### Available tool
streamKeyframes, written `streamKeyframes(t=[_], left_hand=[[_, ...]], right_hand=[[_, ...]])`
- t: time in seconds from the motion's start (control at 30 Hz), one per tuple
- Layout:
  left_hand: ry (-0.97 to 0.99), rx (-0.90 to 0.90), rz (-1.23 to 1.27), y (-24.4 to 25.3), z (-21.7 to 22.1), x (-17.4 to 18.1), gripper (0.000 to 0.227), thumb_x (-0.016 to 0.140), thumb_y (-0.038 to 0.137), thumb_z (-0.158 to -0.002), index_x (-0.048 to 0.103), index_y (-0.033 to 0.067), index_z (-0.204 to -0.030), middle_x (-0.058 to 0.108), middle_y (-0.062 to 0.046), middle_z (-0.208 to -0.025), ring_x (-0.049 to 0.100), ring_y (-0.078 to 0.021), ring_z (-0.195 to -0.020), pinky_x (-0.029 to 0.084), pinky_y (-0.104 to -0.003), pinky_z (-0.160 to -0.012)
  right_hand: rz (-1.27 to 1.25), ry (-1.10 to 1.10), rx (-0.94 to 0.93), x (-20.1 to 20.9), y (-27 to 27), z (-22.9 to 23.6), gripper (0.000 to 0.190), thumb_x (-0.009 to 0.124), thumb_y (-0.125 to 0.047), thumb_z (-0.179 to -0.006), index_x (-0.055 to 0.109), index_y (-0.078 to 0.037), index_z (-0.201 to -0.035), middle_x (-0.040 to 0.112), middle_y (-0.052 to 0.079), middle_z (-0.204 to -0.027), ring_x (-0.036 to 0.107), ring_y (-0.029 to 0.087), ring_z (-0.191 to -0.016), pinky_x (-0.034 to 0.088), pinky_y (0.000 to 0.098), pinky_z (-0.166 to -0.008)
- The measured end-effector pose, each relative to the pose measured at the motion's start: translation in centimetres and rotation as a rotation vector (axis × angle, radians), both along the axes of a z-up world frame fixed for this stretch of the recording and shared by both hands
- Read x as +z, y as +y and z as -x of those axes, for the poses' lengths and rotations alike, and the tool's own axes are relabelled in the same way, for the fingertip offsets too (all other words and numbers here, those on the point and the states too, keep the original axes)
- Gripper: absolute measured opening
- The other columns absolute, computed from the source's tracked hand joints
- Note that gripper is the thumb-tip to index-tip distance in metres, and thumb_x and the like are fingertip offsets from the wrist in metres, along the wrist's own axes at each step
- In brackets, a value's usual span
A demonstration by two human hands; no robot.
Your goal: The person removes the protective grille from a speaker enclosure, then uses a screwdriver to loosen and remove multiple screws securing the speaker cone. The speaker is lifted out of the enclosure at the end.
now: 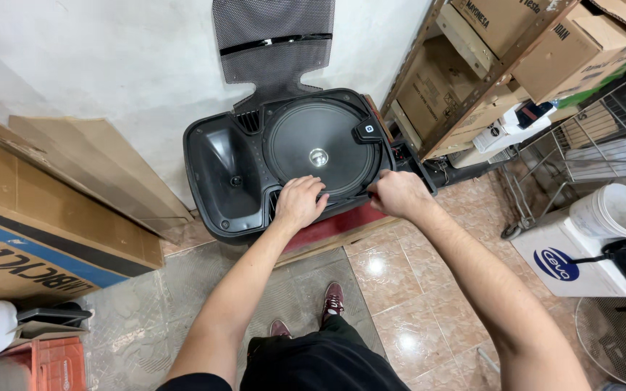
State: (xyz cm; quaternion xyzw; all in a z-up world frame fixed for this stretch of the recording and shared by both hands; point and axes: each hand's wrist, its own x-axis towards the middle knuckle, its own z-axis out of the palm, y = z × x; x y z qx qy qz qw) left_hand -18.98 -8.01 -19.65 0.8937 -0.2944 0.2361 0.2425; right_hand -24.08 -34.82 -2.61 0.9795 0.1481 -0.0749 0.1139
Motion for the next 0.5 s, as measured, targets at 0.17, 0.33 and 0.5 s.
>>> streamKeyframes(t=[0.17,0.33,0.5], left_hand=[[0.013,-0.001,0.007,-0.1,0.5,0.6,0.03,0.076,0.044,-0.101,0.086,0.0208,-0.118,0.085,-0.001,-0.124,0.077,-0.0206,-0.128,0.057,-0.041,-0.114],[0.005,-0.046,-0.008,-0.1,0.8,1.0,0.031,0.078,0.044,-0.1,0.085,0.0224,-0.12,0.084,0.0,-0.126,0.076,-0.0196,-0.13,0.055,-0.042,-0.116],[0.034,-0.074,-0.092,-0.2,0.8,1.0,0.033,0.08,0.045,-0.101,0.084,0.0238,-0.125,0.082,0.002,-0.133,0.072,-0.0182,-0.135,0.054,-0.041,-0.116]], right_hand=[[-0.022,-0.017,-0.056,-1.7,1.4,0.8,0.033,0.069,-0.048,-0.091,0.091,-0.03,-0.108,0.08,0.008,-0.108,0.084,0.042,-0.094,0.07,0.0528,-0.08],[-0.1,0.088,-0.249,-3.4,1.6,2.4,0.04,0.062,-0.049,-0.095,0.09,-0.023,-0.105,0.084,0.014,-0.105,0.085,0.043,-0.1,0.07,0.0535,-0.083],[-0.361,0.235,-0.535,-1.9,2.7,3.4,0.042,0.064,-0.045,-0.099,0.09,-0.017,-0.114,0.085,0.023,-0.115,0.081,0.046,-0.115,0.067,0.057,-0.094]])
